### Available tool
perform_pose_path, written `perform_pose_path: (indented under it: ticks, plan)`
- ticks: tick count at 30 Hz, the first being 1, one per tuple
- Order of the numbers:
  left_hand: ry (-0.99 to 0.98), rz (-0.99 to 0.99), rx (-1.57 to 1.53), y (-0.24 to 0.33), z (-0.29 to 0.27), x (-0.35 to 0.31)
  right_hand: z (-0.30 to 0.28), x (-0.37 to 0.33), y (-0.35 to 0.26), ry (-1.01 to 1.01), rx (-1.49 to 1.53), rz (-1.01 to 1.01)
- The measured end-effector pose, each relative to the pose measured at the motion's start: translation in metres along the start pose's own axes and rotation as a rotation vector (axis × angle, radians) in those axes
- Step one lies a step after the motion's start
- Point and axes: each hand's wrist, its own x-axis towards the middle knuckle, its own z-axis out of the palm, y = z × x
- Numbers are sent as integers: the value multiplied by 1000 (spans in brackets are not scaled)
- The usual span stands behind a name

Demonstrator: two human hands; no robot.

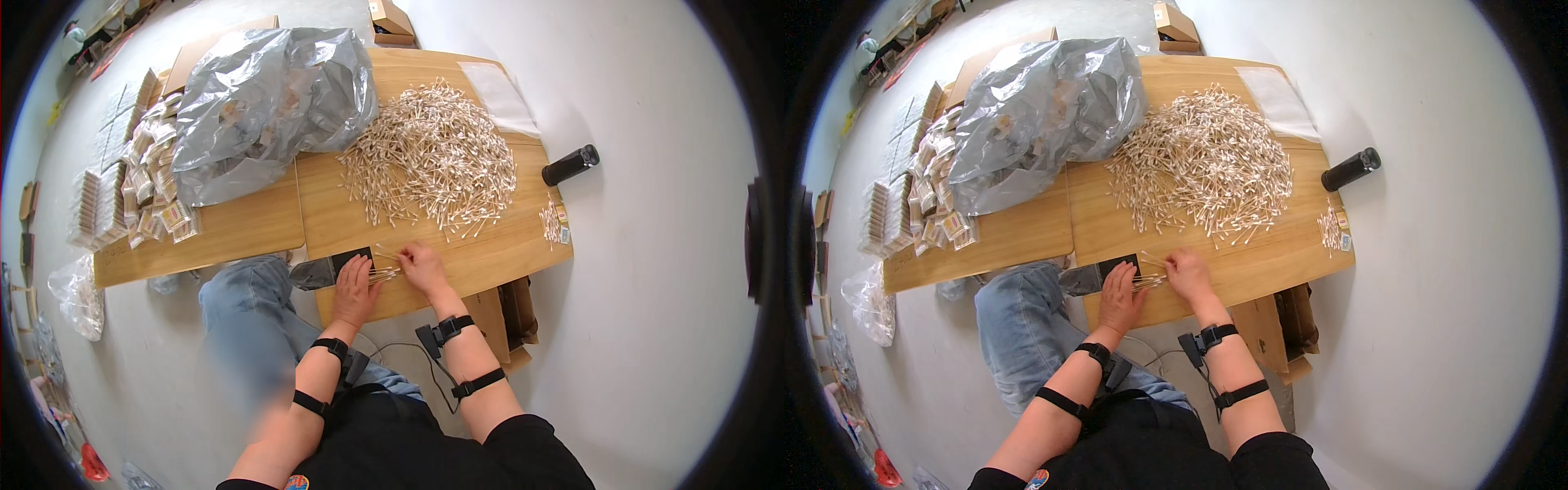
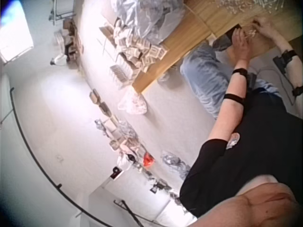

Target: Picking up cotton swabs from a pile and placing them neatly into a container or box.

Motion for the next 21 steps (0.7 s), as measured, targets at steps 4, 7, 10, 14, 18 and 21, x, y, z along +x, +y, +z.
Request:
perform_pose_path:
  ticks: [4,7,10,14,18,21]
  plan:
    - [-5,9,-7,2,-2,1,-1,3,-4,150,32,123]
    - [-4,10,-5,3,-5,2,-5,1,-9,54,-35,-75]
    - [-7,11,-2,3,-4,2,-1,-5,-15,30,10,-118]
    - [-12,16,13,6,-4,4,4,4,-16,53,-7,-152]
    - [-12,20,43,3,-6,4,9,11,-25,-121,25,-153]
    - [-32,38,45,1,-1,3,15,24,-25,-21,66,-41]
